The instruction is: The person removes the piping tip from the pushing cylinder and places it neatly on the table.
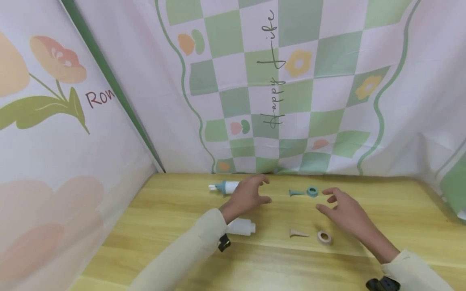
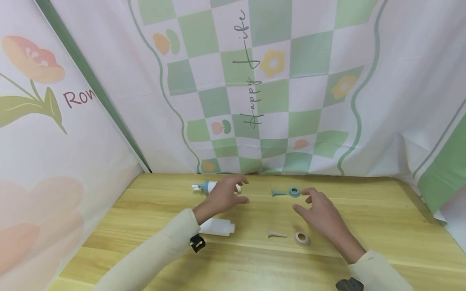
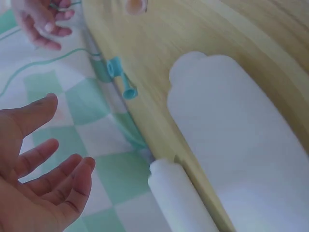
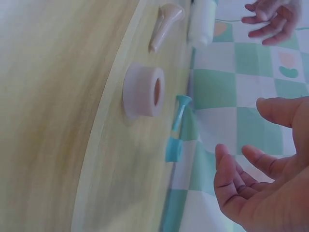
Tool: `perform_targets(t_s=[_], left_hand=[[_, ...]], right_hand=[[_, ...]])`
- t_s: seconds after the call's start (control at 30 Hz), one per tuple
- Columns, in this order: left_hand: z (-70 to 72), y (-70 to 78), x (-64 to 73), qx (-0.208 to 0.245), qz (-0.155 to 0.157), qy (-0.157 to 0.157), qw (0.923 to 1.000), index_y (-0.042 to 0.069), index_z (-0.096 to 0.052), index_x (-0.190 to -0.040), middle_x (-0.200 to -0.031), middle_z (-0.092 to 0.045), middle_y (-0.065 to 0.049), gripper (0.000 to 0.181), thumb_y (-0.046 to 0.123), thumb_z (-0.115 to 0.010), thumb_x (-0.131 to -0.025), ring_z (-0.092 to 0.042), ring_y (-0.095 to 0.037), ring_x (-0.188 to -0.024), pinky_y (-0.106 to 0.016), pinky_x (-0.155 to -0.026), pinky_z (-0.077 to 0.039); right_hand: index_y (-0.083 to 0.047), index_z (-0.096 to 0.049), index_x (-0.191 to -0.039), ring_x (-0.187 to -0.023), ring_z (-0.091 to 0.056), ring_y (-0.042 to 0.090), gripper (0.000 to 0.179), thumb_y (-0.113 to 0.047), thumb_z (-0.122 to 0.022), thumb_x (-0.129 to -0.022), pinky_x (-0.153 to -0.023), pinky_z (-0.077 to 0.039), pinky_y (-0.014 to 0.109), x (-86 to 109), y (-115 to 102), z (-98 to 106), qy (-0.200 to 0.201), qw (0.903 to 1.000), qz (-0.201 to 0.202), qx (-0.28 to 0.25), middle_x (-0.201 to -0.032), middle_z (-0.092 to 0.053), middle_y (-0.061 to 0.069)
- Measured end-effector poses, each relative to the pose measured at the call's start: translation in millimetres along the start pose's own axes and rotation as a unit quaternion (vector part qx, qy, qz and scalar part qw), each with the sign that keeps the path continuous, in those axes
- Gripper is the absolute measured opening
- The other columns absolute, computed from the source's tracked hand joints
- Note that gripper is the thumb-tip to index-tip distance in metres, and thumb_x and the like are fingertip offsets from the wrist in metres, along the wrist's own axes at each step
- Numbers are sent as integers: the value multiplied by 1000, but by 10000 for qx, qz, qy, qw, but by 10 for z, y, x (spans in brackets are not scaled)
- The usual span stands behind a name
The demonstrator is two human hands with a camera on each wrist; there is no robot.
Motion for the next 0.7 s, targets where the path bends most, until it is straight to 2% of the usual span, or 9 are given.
perform_targets(t_s=[0.17, 0.3, 0.4, 0.5, 0.7], left_hand=[[177, -208, 268, 149, 42, 129, 9998, 9, -65, -122, -118, -67, -8, 46, 22, -85, -82, -64, -23, -102, -31, -83, -54], [224, -398, 498, 227, 211, 71, 9995, 7, -64, -123, -117, -66, -11, 45, 23, -82, -85, -64, -28, -98, -33, -80, -54], [278, -485, 646, 281, 254, 134, 9992, 6, -63, -125, -121, -65, -12, 46, 24, -81, -87, -65, -31, -98, -37, -80, -55], [359, -533, 766, 363, 231, 299, 9986, 5, -62, -128, -128, -63, -13, 47, 24, -79, -88, -65, -32, -102, -40, -83, -55], [537, -612, 968, 284, 211, 803, 9961, 7, -61, -129, -130, -61, -12, 48, 23, -79, -88, -62, -29, -109, -43, -87, -54]], right_hand=[[9, -50, -133, -93, -64, 39, 59, -37, -63, -99, -68, -56, 49, 134, 9, 7, 13, 9999, 95, 30, -117, -59, 31], [8, -53, -131, -92, -64, 34, 57, -36, -66, -97, -67, -56, 46, 217, 27, -36, -53, 9999, 98, -5, -116, -61, 27], [7, -53, -132, -93, -64, 32, 57, -37, -66, -97, -68, -56, 46, 265, 23, -42, -112, 9999, 81, -24, -117, -61, 26], [5, -53, -132, -95, -65, 32, 57, -38, -66, -97, -68, -56, 46, 346, 30, -9, -111, 9999, 66, -1, -120, -60, 26], [5, -55, -132, -97, -65, 35, 51, -35, -62, -101, -67, -55, 45, 491, 112, 111, 72, 9998, 154, 77, -122, -59, 28]])
Point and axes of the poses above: each hand's wrist, its own x-axis away from the middle knuckle, its own z-axis out of the back of the hand, y = z × x, the point moved 9 cm from there along -x, towards the middle knuckle
